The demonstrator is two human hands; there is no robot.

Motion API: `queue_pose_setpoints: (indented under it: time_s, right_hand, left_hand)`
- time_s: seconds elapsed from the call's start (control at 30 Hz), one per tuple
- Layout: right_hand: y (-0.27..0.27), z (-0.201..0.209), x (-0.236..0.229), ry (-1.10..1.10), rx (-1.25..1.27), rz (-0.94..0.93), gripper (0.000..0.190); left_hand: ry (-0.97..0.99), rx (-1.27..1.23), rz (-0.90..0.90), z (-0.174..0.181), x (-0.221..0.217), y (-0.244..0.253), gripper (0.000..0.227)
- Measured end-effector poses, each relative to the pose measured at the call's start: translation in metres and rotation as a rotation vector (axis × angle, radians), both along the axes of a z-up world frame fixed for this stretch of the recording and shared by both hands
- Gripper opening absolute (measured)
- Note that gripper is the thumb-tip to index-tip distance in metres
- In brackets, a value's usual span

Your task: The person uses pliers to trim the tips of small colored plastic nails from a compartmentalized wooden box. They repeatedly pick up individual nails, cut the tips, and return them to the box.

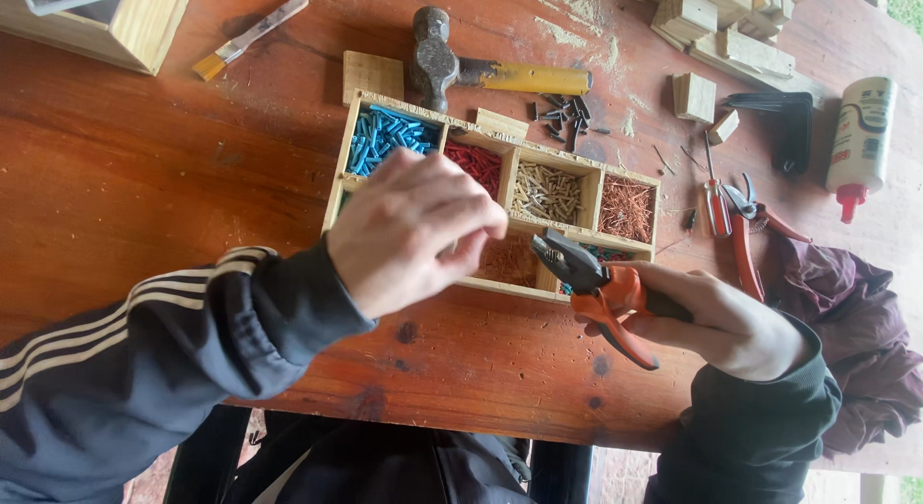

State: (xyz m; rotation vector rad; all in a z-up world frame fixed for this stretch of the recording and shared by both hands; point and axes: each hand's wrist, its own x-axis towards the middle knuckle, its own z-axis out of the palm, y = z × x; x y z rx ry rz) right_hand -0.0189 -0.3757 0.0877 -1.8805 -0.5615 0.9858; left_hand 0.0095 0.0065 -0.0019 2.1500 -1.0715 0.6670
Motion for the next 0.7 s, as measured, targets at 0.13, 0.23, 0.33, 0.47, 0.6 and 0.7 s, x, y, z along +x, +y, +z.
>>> queue_pose_setpoints:
  time_s: [0.13,0.23,0.33,0.47,0.6,0.7]
  right_hand:
    - [-0.003,0.001,0.0,-0.033,-0.031,-0.004,0.018]
    - [0.029,0.023,-0.001,0.033,0.194,0.006,0.022]
    - [0.017,0.03,0.004,-0.115,0.091,0.096,0.044]
    - [-0.019,0.022,0.0,-0.045,0.073,-0.051,0.041]
    - [-0.036,0.017,0.003,-0.106,0.135,-0.187,0.051]
    - [-0.033,0.015,0.008,-0.122,0.225,-0.258,0.048]
  left_hand:
    - [-0.009,0.097,0.1,0.004,0.028,0.02,0.012]
    - [-0.024,0.134,0.192,-0.006,0.041,0.026,0.016]
    - [-0.046,0.151,0.209,-0.013,0.046,0.024,0.015]
    - [-0.038,0.157,0.18,-0.011,0.045,0.025,0.008]
    - [-0.075,0.136,0.153,0.0,0.04,0.026,0.022]
    - [-0.097,0.17,0.122,0.007,0.034,0.02,0.021]
